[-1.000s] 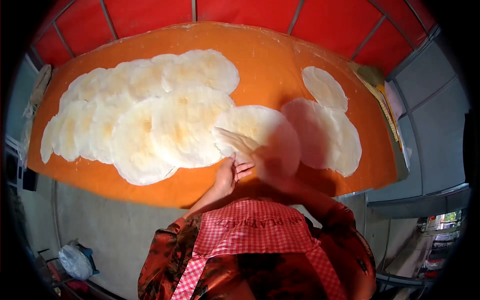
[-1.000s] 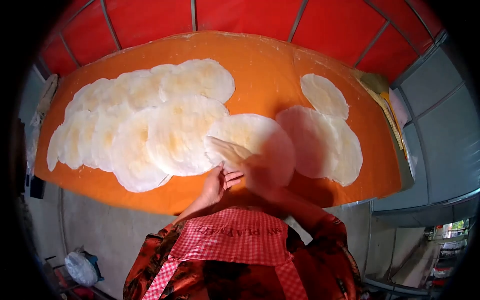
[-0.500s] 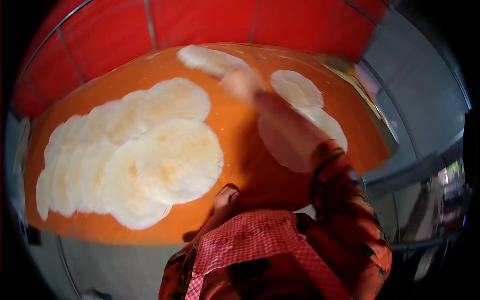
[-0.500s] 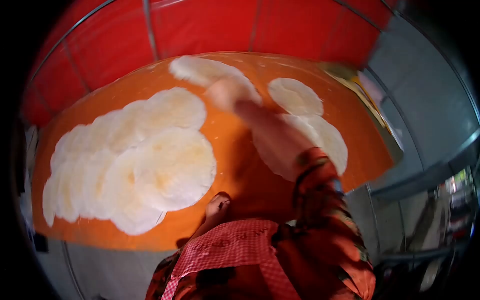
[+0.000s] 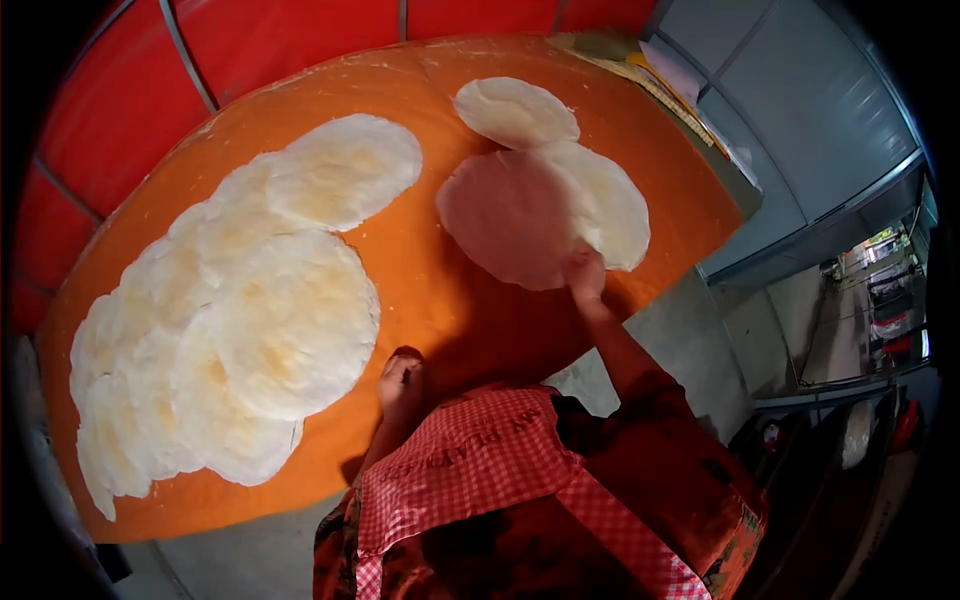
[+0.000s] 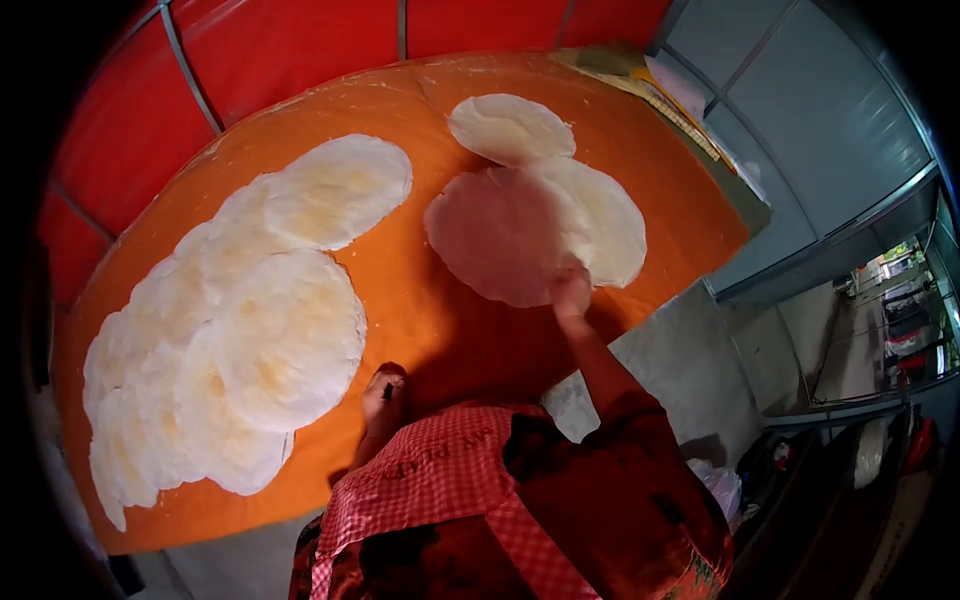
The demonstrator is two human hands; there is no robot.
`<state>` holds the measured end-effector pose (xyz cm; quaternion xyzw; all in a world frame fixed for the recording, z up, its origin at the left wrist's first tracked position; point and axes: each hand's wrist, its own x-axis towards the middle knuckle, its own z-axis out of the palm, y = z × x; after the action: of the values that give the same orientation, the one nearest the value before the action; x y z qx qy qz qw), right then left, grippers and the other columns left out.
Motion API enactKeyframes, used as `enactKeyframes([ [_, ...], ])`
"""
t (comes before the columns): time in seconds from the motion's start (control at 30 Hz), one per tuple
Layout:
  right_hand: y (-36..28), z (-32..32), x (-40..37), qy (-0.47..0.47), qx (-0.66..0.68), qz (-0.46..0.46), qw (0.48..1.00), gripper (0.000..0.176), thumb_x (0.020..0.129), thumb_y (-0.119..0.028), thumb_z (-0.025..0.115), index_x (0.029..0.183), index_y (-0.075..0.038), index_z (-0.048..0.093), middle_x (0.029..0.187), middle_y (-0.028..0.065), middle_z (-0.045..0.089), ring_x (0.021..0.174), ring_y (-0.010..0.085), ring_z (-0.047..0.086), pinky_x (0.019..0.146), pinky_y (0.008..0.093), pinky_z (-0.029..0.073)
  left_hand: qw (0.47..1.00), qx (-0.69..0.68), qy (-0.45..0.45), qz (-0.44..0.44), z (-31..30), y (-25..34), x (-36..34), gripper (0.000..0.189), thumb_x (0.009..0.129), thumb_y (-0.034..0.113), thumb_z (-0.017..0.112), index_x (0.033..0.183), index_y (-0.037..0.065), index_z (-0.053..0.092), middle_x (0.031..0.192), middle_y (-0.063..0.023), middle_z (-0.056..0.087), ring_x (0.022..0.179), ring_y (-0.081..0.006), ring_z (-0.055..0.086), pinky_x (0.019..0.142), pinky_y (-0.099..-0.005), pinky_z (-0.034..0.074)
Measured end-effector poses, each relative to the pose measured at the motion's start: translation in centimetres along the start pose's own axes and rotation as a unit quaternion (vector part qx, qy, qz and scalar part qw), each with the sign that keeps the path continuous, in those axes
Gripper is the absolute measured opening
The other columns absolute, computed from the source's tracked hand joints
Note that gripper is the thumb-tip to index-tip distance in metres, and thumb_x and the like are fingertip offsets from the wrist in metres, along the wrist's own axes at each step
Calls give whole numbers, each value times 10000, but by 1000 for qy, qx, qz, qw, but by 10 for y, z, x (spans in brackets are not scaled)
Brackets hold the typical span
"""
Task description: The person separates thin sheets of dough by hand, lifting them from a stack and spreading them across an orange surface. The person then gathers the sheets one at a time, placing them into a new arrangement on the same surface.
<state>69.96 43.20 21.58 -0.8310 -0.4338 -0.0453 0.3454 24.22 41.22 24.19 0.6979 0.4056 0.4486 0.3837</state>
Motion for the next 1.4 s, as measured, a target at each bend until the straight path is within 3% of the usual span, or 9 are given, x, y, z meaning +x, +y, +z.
enactKeyframes([
  [0.07, 13, -15, -4, 96, 47, 130, 986, 43, 726, -87, 626, 733, -48, 608, 834, 176, 643, 715, 382, 607, 630, 382, 502, 999, 17, 4, -34, 2, 2, -5, 36, 807, 19, 630, 825, 16, 600, 834, -116, 633, 794, -259, 618, 744, -321, 493],
  [0.33, -34, -51, -8, -70, 492, 454, 739, 132, 833, -236, 586, 911, -142, 537, 687, 3, 530, 539, 103, 478, 423, 253, 342, 995, 90, 10, -51, 8, 14, -7, 102, 805, 72, 679, 818, 18, 594, 821, -115, 620, 767, -255, 610, 723, -326, 496],
  [0.53, -27, 16, 101, -107, 609, 127, 775, 101, 833, -170, 596, 804, -121, 512, 724, 14, 536, 625, 149, 521, 515, 302, 441, 994, 102, -6, -36, 6, 14, -6, 127, 801, 79, 697, 788, 34, 580, 781, -101, 578, 760, -275, 582, 706, -345, 480],
  [0.67, -196, -88, 134, -118, 354, -67, 925, 331, 881, -105, 522, 1189, -20, 606, 993, 83, 674, 875, 157, 619, 778, 257, 495, 991, 4, 28, -128, 8, 25, -12, 88, 820, 45, 668, 830, 1, 592, 823, -96, 592, 779, -218, 584, 728, -300, 478],
  [0.73, -235, -53, 151, -12, 369, -257, 893, 341, 874, -97, 543, 1200, -12, 596, 966, 94, 664, 861, 156, 617, 762, 276, 500, 987, -11, 50, -150, 9, 27, -16, 53, 842, 31, 639, 852, -5, 601, 840, -81, 602, 807, -183, 581, 765, -283, 472],
  [1.07, -352, -77, -96, -383, 93, -547, 739, 298, 846, -159, 593, 1136, -92, 603, 994, 116, 672, 929, 323, 636, 792, 407, 512, 971, -11, 230, -71, -18, 51, -63, 20, 896, 35, 587, 890, 17, 591, 867, -71, 591, 826, -172, 560, 760, -281, 456],
  [1.17, -294, -8, -157, -505, 82, -495, 702, 626, 762, -380, 721, 1251, -44, 522, 1275, 200, 530, 1169, 390, 504, 978, 436, 422, 961, -40, 252, -109, -33, 42, -75, 70, 928, 79, 580, 887, 23, 576, 862, -35, 549, 831, -131, 518, 769, -258, 432],
  [1.27, -263, -18, -128, -518, 206, -413, 720, 428, 761, -299, 718, 1093, -51, 612, 1101, 180, 590, 1083, 356, 540, 918, 480, 415, 953, -73, 265, -125, -37, 39, -86, 107, 944, 104, 575, 877, 23, 559, 856, -11, 528, 833, -107, 497, 776, -249, 420],
  [1.4, -164, -12, -46, -85, 182, -354, 913, 227, 750, -96, 667, 974, -60, 651, 863, 142, 634, 831, 338, 595, 750, 398, 480, 952, -52, 252, -165, -31, 45, -100, 106, 939, 90, 585, 869, 19, 550, 840, -13, 534, 801, -100, 488, 756, -242, 420],
])
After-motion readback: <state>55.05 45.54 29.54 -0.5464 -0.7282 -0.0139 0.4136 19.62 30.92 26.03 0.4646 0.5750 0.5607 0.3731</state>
